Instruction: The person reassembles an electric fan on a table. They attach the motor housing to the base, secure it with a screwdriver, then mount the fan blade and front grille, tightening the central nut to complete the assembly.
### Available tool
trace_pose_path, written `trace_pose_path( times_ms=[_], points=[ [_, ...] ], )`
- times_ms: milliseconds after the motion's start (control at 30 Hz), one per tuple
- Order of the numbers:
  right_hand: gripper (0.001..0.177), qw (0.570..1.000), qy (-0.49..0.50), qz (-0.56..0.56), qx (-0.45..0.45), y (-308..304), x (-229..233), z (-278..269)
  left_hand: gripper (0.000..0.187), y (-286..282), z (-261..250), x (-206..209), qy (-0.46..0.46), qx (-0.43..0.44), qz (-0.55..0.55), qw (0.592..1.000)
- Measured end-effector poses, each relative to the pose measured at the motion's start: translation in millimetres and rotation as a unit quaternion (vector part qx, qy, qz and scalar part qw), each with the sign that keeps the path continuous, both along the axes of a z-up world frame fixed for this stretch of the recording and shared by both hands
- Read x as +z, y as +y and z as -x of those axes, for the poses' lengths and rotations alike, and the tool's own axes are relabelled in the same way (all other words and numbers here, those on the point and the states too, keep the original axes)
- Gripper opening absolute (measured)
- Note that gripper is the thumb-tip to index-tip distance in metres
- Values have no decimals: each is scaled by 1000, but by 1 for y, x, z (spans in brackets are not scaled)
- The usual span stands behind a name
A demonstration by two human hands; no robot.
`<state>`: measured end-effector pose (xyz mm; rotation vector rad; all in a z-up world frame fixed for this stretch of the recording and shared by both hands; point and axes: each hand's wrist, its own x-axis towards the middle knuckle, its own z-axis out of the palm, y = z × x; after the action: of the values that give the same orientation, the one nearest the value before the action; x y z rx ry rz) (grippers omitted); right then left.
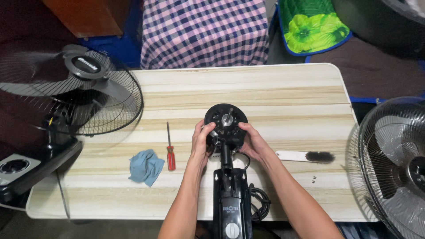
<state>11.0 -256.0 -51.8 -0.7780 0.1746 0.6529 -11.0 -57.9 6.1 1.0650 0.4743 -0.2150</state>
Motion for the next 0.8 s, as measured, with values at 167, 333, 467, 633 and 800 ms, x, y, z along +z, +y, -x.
trace_pose_path(
  times_ms=[167,333,467,633,800],
  points=[
    [61,984,21,178,0,-5,20,-4,69,0,-3,-8,-3,10,14,1000],
    [69,979,7,204,-3,0,39,-2,79,-3,-3,-12,-14,9,-27,999],
    [80,976,-70,202,-41,1,42,-6,96,-14,31,-11,-2,61,-187,981],
    [81,967,-224,122,-29,-2,33,-32,101,-50,102,-14,-80,22,-430,899],
    [75,978,-177,104,-37,-4,29,-36,58,-69,109,-11,-48,-30,-457,888]
  ],
)
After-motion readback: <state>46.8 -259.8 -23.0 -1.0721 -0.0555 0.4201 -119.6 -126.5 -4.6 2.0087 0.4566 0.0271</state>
